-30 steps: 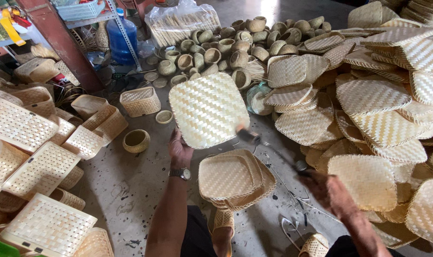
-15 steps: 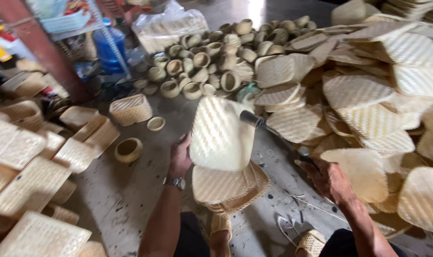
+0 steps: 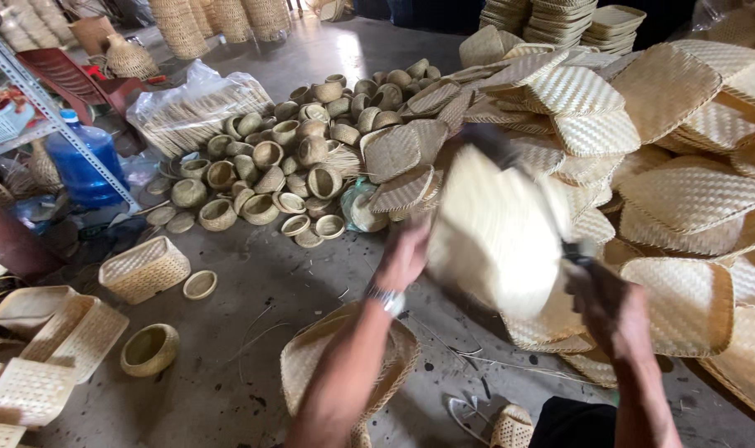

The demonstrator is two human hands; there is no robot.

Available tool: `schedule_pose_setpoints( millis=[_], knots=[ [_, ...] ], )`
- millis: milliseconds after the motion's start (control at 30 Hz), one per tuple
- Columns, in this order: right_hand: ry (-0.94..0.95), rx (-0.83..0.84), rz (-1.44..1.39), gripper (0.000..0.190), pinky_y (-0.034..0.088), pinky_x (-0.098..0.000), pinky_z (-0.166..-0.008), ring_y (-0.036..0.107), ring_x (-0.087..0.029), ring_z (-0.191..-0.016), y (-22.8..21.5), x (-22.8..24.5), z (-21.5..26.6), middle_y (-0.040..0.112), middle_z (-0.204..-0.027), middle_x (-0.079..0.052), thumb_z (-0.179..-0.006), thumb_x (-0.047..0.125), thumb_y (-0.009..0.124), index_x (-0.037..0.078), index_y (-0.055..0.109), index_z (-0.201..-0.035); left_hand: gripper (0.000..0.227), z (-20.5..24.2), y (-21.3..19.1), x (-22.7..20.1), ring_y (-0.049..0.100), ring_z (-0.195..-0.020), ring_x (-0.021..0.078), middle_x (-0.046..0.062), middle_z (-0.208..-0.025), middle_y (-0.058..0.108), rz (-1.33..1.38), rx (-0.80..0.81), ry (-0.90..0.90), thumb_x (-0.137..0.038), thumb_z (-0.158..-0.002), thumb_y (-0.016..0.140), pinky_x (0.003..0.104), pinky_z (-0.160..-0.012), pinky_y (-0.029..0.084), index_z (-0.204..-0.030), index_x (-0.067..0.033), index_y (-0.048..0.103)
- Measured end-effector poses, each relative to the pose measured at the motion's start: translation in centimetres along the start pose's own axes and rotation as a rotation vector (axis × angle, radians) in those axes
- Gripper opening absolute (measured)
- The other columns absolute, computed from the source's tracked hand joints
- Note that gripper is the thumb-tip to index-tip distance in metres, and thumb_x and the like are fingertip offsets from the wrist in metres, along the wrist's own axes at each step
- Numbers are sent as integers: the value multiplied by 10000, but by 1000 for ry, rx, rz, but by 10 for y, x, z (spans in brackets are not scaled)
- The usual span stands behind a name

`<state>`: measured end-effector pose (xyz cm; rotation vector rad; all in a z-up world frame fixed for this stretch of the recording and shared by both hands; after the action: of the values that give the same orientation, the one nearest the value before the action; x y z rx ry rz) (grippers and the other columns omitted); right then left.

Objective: The person holds woven baskets and passes a blowtorch over the interior and exterior surfaces to singe off stray fibers.

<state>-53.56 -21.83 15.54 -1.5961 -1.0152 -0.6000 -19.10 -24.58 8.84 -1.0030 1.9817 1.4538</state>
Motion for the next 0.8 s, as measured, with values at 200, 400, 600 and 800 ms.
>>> schedule_pose_setpoints(
  millis=[200,400,600,800],
  knots=[
    [136,-184,-194,396,458,-333,-509,575,-127,-594,-20,-19,1,690,-753,-92,-1081,403,621,30,753,-1059,766,-48,14,-9,471,-1046,268,194,-1236,567,-803,-284,-24,-488,-1007,630,437,-861,381,-1640,-176,332],
    [138,-18,105,469,543,-356,-522,664,-168,-563,-1,-49,-15,726,-681,-126,-1039,447,583,30,781,-958,437,133,-184,38,722,-1025,320,188,-1165,737,-1597,-514,-440,-379,-978,601,444,-884,574,-1263,-51,651],
    [-24,81,84,424,558,-354,-443,663,-152,-528,32,-52,-23,728,-711,-74,-1010,451,566,73,755,-1047,467,340,-240,41,770,-997,214,114,-1080,852,-1492,-766,-1461,-474,-971,558,387,-849,624,-1134,-74,736],
    [-143,161,103,392,547,-325,-428,655,-123,-497,64,-38,-17,771,-747,-65,-962,430,591,145,757,-1174,683,353,-230,42,562,-1278,327,184,-1539,366,-1410,-1002,-1528,-567,-1001,556,446,-974,565,-1444,-68,409]
  ],
)
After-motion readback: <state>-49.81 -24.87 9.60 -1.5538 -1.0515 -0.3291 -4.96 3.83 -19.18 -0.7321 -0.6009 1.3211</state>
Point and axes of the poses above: each hand's wrist, its own z-axis away from the middle knuckle, its own y-axis out of the palm, x = y × z, the point moved 3 cm from there along -z, towards the middle knuckle
